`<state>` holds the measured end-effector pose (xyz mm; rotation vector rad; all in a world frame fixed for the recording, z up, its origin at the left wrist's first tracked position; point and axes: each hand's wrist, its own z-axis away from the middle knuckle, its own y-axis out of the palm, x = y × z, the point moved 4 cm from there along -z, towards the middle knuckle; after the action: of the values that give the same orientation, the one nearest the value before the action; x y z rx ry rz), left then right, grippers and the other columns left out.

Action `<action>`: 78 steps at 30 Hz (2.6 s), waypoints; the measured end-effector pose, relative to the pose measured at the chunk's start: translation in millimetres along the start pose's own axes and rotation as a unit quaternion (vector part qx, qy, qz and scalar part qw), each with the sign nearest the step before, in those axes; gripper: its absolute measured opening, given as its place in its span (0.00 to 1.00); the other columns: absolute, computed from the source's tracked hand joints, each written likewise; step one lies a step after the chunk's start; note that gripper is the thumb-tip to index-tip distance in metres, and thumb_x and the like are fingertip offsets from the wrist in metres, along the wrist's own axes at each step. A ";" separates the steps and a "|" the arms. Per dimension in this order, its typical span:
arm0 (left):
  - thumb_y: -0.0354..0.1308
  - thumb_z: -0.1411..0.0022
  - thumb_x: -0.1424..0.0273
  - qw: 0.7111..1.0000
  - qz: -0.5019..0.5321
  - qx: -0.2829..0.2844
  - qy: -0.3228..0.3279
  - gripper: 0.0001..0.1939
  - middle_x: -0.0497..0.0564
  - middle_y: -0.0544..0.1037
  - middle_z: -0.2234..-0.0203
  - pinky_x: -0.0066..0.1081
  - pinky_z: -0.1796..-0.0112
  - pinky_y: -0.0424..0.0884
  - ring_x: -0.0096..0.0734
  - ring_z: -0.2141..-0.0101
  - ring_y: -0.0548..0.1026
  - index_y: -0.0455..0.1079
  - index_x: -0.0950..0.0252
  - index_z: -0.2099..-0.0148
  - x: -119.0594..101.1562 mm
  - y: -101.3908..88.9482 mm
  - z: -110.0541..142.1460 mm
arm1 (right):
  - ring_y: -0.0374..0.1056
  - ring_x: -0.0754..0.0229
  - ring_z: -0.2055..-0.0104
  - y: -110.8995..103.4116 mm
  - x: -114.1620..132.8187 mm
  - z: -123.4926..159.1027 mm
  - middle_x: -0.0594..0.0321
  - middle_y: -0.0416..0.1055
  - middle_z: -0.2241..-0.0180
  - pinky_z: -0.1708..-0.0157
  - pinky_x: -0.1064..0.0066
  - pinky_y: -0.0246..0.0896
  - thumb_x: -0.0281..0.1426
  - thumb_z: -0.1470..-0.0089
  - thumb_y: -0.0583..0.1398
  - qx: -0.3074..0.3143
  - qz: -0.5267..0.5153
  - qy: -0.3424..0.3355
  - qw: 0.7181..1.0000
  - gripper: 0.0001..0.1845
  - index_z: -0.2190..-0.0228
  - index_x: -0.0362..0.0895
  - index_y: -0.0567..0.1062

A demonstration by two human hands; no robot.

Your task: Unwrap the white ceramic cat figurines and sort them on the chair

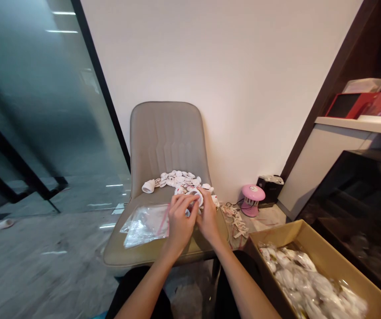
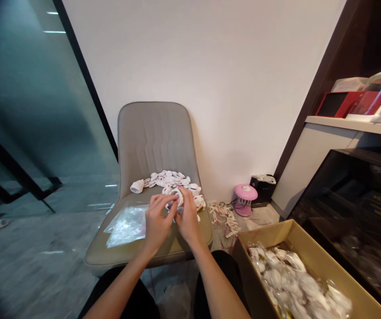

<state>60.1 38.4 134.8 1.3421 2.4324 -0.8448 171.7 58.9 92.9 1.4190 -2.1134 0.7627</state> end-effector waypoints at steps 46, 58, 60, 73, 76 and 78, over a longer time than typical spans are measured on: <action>0.58 0.35 0.70 0.994 -0.076 0.033 -0.066 0.04 0.50 0.78 0.66 0.36 0.59 0.64 0.38 0.62 0.72 0.73 0.61 0.60 17.0 1.8 2.3 | 0.59 0.51 0.37 1.3 1.5 2.3 0.54 0.62 0.41 0.36 0.53 0.56 0.23 0.45 0.58 0.039 0.026 -0.010 0.999 0.31 0.40 0.51 0.64; 0.61 0.42 0.67 0.955 0.090 -0.074 -0.272 0.11 0.46 0.75 0.72 0.29 0.70 0.65 0.29 0.74 0.71 0.66 0.61 0.57 30.8 11.2 6.6 | 0.55 0.49 0.35 13.4 1.0 0.4 0.52 0.56 0.38 0.35 0.49 0.54 0.25 0.41 0.55 0.010 0.061 -0.019 0.998 0.30 0.38 0.52 0.62; 0.62 0.43 0.68 0.942 0.121 -0.090 -0.299 0.13 0.46 0.75 0.73 0.28 0.71 0.65 0.28 0.75 0.71 0.65 0.62 0.56 36.1 12.7 7.7 | 0.55 0.49 0.35 16.4 0.2 0.3 0.51 0.55 0.38 0.36 0.48 0.55 0.26 0.41 0.56 0.008 0.064 -0.027 0.998 0.30 0.38 0.51 0.62; 0.66 0.50 0.67 0.793 0.343 -0.135 -0.486 0.20 0.45 0.75 0.77 0.24 0.75 0.65 0.26 0.77 0.73 0.65 0.65 0.56 52.2 34.7 17.8 | 0.55 0.45 0.36 22.5 -14.9 2.0 0.52 0.53 0.36 0.39 0.43 0.54 0.23 0.43 0.56 -0.005 0.139 -0.073 0.988 0.31 0.39 0.52 0.65; 0.65 0.48 0.65 0.813 0.330 -0.119 -0.465 0.19 0.45 0.74 0.77 0.25 0.76 0.65 0.27 0.78 0.73 0.66 0.65 0.55 52.3 39.2 17.2 | 0.56 0.46 0.36 17.8 -17.8 -0.8 0.51 0.56 0.37 0.38 0.45 0.55 0.26 0.42 0.57 -0.011 0.116 -0.057 0.992 0.28 0.40 0.51 0.66; 0.64 0.45 0.63 0.857 0.292 -0.111 -0.410 0.17 0.44 0.73 0.78 0.25 0.75 0.65 0.27 0.78 0.72 0.67 0.64 0.55 50.3 37.4 15.4 | 0.60 0.48 0.38 12.4 -18.5 -3.1 0.51 0.61 0.39 0.39 0.48 0.57 0.29 0.42 0.59 -0.013 0.077 -0.024 0.997 0.28 0.40 0.48 0.64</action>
<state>62.5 79.7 85.2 1.1793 1.3149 -0.7217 166.8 77.1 80.7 1.2838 -2.2822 0.7637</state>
